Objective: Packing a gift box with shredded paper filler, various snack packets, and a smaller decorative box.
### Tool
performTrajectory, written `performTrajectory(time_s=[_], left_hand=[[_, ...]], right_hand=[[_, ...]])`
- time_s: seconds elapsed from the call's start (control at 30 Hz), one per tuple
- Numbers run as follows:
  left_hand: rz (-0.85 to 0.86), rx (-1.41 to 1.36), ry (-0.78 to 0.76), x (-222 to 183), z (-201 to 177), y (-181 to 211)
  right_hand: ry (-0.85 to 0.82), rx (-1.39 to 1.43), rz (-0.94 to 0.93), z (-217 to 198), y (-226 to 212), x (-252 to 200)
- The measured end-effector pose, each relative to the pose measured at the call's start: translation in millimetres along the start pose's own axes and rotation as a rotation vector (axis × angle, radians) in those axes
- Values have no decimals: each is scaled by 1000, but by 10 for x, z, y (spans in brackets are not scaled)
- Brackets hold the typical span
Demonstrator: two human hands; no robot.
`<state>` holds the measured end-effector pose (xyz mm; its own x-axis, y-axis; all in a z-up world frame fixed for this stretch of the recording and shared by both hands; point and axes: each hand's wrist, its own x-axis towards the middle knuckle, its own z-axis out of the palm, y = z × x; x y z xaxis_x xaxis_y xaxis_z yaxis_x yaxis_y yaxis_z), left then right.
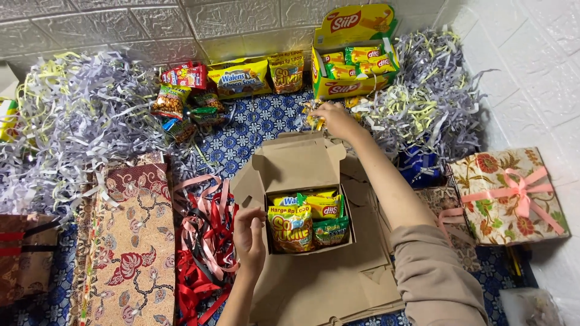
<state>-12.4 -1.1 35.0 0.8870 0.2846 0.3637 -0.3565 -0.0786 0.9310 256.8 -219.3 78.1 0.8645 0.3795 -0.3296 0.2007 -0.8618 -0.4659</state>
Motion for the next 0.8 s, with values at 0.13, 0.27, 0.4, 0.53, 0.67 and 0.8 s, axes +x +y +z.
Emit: performTrajectory(time_s=[0.13,0.27,0.4,0.53,0.67,0.8], left_hand=[[-9,18,-4,18,-16,-19],[10,32,-1,37,-40,-78],[-30,27,-2,34,-37,-85],[-15,23,-11,31,-26,-95],[-21,19,-10,37,-32,-105],[-23,17,-11,47,-21,-81]], right_hand=[[-80,-63,-29,221,147,290],[-16,-129,-51,174,87,210],[33,-82,51,205,308,279],[114,5,-15,273,610,408],[237,187,20,270,775,431],[272,247,77,165,841,353]])
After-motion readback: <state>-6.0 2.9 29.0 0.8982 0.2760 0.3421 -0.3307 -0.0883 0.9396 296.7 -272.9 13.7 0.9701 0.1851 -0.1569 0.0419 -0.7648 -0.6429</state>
